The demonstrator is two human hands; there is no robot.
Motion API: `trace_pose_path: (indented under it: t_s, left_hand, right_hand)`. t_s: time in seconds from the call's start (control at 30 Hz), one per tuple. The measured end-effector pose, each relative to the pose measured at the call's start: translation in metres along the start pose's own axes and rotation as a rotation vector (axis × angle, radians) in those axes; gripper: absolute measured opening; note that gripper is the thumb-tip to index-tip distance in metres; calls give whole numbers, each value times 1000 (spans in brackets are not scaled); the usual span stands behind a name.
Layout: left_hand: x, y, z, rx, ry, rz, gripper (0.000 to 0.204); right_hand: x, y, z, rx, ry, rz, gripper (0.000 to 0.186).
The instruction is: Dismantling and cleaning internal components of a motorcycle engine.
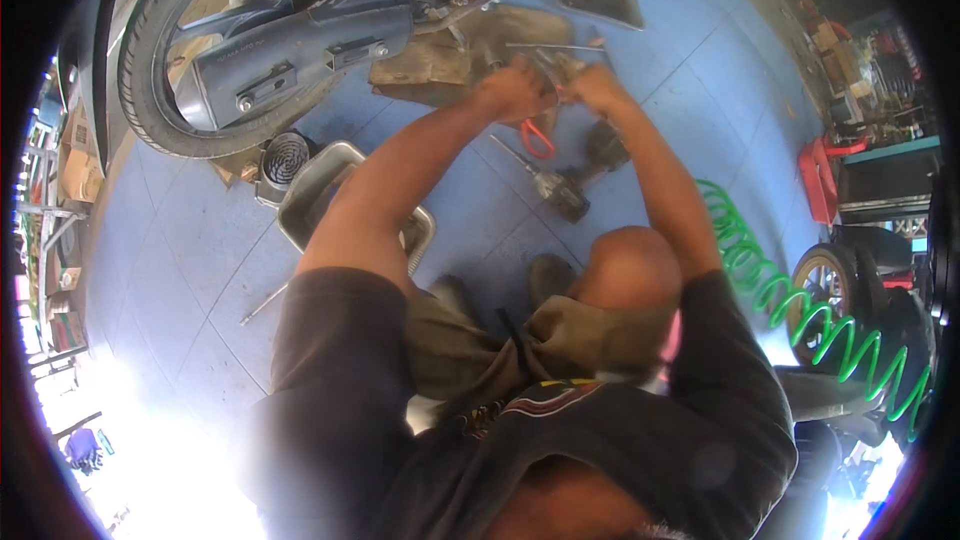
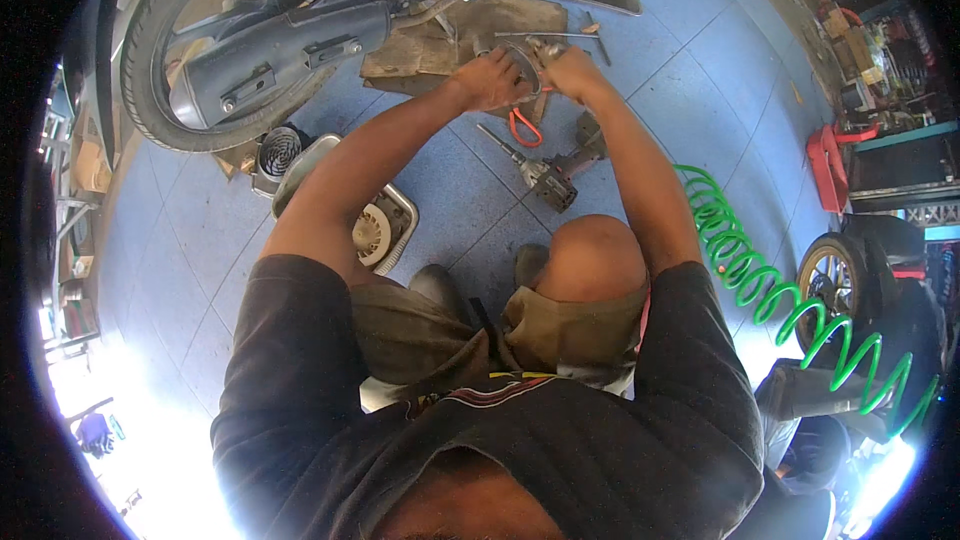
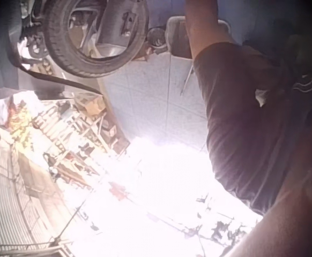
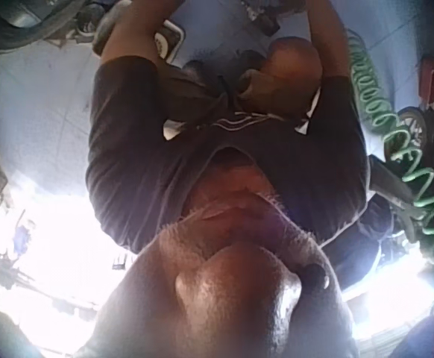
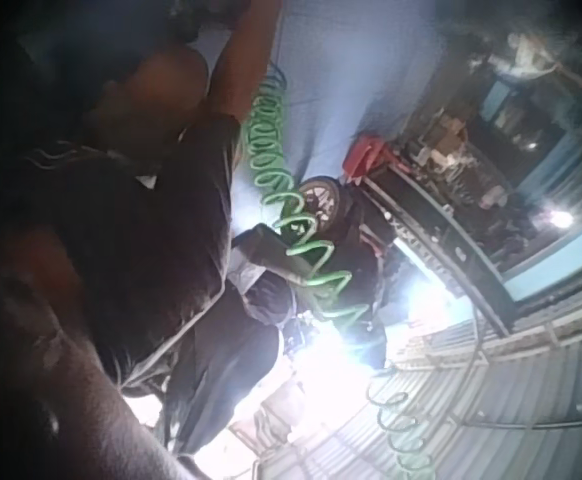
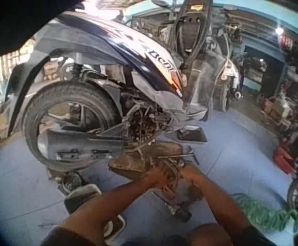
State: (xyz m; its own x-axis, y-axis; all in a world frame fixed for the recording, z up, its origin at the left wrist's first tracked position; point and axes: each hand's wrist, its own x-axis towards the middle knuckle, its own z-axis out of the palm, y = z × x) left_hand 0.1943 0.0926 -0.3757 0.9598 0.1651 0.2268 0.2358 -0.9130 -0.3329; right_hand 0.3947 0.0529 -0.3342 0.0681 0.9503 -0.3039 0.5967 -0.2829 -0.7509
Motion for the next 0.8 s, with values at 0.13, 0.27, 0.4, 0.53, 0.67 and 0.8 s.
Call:
trace_pose_path:
  t_s: [0.13,0.27,0.4,0.53,0.67,0.8]
  left_hand:
    - [9,1,-8,-39,122,43,16]
    - [5,-8,-7,-11,154,60,21]
    - [18,-9,-8,22,6,-14,26]
    - [-14,-20,19,6,-27,-28,26]
    - [3,-21,35,-85,-110,-197,28]
    - [20,-19,31,-213,-233,-326,27]
  right_hand:
    - [24,8,-12,-572,45,-579,20]
    - [26,0,-3,-251,178,-215,21]
    - [2,24,-15,-5,41,-72,13]
    - [-100,-69,5,289,-151,-12,13]
    - [-177,-129,7,91,-744,-497,19]
    - [-228,-181,-34,-173,-1013,-663,30]
